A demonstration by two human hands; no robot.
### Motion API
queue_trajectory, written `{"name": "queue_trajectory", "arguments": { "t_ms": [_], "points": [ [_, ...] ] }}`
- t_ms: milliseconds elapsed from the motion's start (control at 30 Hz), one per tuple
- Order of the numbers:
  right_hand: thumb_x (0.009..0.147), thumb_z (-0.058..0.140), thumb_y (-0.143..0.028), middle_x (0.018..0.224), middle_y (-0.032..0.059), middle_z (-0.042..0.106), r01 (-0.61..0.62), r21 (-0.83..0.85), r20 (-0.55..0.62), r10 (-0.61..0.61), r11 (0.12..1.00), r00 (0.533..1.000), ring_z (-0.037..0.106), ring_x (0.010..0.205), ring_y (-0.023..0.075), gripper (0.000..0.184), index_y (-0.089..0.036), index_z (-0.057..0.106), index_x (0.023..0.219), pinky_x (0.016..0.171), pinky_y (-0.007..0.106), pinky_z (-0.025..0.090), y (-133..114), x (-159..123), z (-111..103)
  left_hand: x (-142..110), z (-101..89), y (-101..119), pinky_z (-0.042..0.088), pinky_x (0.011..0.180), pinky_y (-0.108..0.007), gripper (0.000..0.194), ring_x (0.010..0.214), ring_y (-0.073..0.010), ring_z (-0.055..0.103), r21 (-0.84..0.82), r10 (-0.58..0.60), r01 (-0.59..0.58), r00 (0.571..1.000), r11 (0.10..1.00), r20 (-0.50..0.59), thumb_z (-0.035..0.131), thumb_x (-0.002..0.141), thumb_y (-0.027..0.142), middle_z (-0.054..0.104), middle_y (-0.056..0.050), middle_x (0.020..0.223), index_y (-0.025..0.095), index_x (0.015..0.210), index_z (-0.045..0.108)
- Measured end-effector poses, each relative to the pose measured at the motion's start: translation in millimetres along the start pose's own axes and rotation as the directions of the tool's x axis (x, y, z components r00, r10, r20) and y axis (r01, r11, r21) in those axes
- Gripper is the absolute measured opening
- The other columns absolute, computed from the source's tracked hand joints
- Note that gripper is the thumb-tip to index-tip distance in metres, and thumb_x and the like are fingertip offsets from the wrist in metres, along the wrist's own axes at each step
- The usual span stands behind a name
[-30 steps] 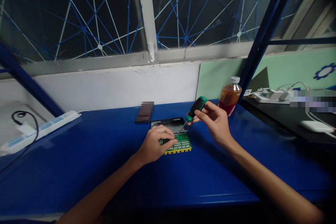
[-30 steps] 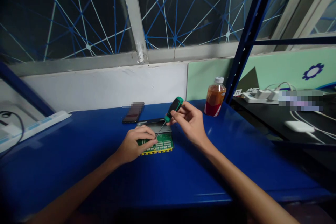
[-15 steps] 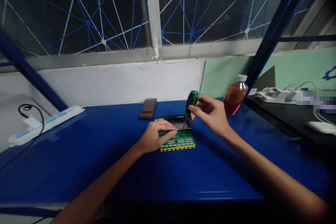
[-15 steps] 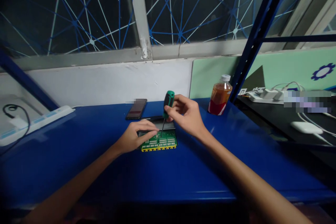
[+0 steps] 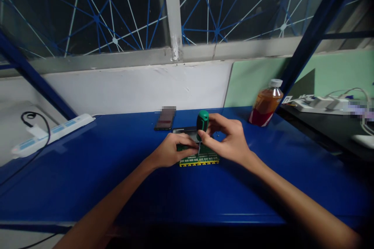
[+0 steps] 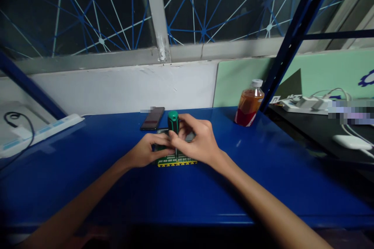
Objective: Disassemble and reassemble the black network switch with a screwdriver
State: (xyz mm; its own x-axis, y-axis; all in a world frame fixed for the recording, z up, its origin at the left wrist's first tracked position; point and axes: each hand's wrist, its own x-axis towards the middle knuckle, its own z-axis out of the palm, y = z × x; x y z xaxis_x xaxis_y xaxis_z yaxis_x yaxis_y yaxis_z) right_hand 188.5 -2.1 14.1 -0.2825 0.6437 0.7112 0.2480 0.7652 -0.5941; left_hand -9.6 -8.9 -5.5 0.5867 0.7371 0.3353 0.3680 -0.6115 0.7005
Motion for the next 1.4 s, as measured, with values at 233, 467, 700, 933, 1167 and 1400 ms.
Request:
{"name": "queue_trajectory", "arguments": {
  "t_ms": [233, 467, 700, 933, 1167, 1400],
  "points": [
    [0.077, 0.061, -0.028, 0.066, -0.0023, 0.061, 0.031, -0.027, 0.009, -0.031, 0.999, 0.999, 0.058, 0.054, 0.0124, 0.026, -0.02, 0.059, 0.102, 0.052, 0.027, 0.051, 0.0, -1.4, 3.7, 0.7, 1.2, 0.2, 0.052, 0.083, -0.036, 0.012, 0.082, -0.0178, 0.065, -0.007, -0.004, 0.004, 1.0, 1.0, 0.004, 0.063, 0.085, 0.024, 0.071, -0.004, 0.087, 0.021, 0.089, 0.073],
    [0.078, 0.061, -0.026, 0.066, -0.0026, 0.06, 0.06, -0.042, 0.021, -0.059, 0.997, 0.998, 0.058, 0.054, 0.0118, 0.025, -0.02, 0.058, 0.102, 0.052, 0.026, 0.051, -3.0, -3.0, 5.0, 0.9, 2.7, -0.5, 0.052, 0.08, -0.033, 0.009, 0.082, -0.0176, 0.066, -0.021, -0.021, 0.021, 1.0, 1.0, -0.01, 0.066, 0.081, 0.021, 0.071, -0.004, 0.088, 0.019, 0.087, 0.073],
    [0.077, 0.063, -0.025, 0.067, -0.0028, 0.06, 0.049, -0.016, 0.017, -0.049, 0.999, 0.999, 0.056, 0.052, 0.0104, 0.026, -0.02, 0.058, 0.102, 0.052, 0.024, 0.052, -4.4, -5.0, 7.5, 1.7, 14.1, -0.4, 0.051, 0.062, -0.025, 0.011, 0.067, -0.0152, 0.065, 0.008, -0.007, 0.008, 0.985, 1.0, -0.173, 0.07, 0.078, 0.026, 0.07, -0.002, 0.072, 0.016, 0.075, 0.072],
    [0.078, 0.063, -0.032, 0.066, -0.0039, 0.057, 0.046, -0.062, 0.032, -0.044, 0.997, 0.999, 0.052, 0.05, 0.0094, 0.032, -0.019, 0.055, 0.106, 0.049, 0.025, 0.047, -3.0, -3.5, 9.4, 2.1, 17.4, -3.5, 0.051, 0.064, -0.024, 0.016, 0.062, -0.0142, 0.063, 0.014, 0.049, -0.047, 0.978, 0.999, -0.203, 0.069, 0.079, 0.026, 0.068, -0.002, 0.065, 0.015, 0.068, 0.073],
    [0.079, 0.061, -0.036, 0.068, -0.0033, 0.054, 0.025, -0.117, 0.107, -0.012, 0.993, 0.994, 0.052, 0.052, 0.0104, 0.045, -0.016, 0.051, 0.118, 0.05, 0.026, 0.045, -1.9, -1.0, 4.4, 1.4, 18.2, 1.4, 0.051, 0.067, -0.025, 0.013, 0.062, -0.0141, 0.063, 0.005, 0.033, -0.032, 0.987, 0.999, -0.157, 0.066, 0.081, 0.019, 0.068, -0.001, 0.064, 0.017, 0.072, 0.074],
    [0.081, 0.054, -0.027, 0.078, 0.0001, 0.062, -0.037, 0.011, 0.208, 0.034, 0.999, 0.978, 0.056, 0.053, 0.0113, 0.05, -0.017, 0.042, 0.128, 0.049, 0.026, 0.046, -4.3, -0.4, 0.8, -0.3, 15.0, 3.0, 0.05, 0.07, -0.027, 0.015, 0.072, -0.0156, 0.065, 0.054, 0.056, -0.052, 0.995, 0.997, -0.079, 0.059, 0.086, 0.016, 0.071, -0.002, 0.075, 0.017, 0.08, 0.073]
  ]
}}
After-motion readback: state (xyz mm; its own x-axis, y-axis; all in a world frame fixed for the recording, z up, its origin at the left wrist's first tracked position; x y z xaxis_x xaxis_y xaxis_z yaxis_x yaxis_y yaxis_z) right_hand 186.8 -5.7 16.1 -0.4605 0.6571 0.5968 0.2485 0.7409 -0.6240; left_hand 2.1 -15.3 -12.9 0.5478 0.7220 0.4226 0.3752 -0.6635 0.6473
